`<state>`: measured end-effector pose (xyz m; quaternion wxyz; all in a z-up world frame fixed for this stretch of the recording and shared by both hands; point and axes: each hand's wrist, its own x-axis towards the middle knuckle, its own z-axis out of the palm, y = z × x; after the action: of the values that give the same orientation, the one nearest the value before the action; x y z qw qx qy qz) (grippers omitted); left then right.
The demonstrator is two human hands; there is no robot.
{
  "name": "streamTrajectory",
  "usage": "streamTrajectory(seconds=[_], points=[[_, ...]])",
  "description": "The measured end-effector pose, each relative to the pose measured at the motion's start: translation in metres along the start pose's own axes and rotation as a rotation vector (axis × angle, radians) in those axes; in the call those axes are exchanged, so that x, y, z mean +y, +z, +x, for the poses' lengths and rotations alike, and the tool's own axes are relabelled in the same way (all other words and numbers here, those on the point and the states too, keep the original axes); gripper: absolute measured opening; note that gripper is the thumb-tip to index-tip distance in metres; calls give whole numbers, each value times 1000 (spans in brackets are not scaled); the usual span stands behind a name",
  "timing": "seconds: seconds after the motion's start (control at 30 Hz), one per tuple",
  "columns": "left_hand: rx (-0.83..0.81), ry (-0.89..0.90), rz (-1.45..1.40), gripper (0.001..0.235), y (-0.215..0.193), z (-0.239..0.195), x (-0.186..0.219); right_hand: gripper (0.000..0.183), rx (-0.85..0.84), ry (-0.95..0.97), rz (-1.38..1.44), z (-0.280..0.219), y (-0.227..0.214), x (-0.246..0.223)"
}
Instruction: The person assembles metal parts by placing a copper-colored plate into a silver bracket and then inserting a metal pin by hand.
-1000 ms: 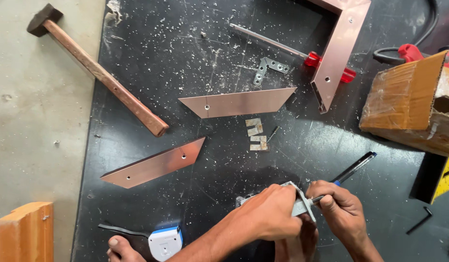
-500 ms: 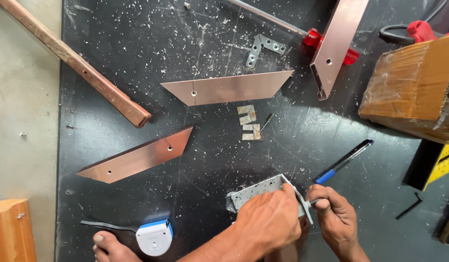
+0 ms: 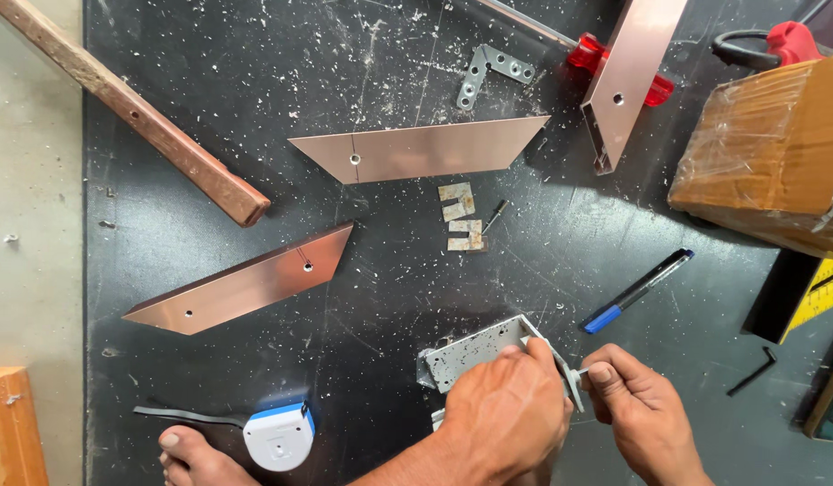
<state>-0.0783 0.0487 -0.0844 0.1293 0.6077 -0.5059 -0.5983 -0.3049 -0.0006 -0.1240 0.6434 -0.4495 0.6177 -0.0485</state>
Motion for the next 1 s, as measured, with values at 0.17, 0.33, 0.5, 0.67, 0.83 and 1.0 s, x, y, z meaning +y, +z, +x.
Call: streamTrajectory(seconds=[0.17,0.33,0.5,0.67,0.83,1.0], points=[[-31,-19,4,47,2,1,1,36,45,204,-144,-2,4,-22],[-53,-60,3,45,0,3,1,38,-19,331,-103,-2,-6,-36],[25,-14,-34,49,3,2,-2,28,-19,213,-58,-8,-1,-26],[-9,-45,-33,51,6,3,-4,24,-32,93,81,-9,2,-28],[33,-53,-55,51,4,6,-4,24,57,104,90,-8,5,-21],[-37,-7,-143,57,-12,0,-3,23,29,18,127,-10,1,-14]])
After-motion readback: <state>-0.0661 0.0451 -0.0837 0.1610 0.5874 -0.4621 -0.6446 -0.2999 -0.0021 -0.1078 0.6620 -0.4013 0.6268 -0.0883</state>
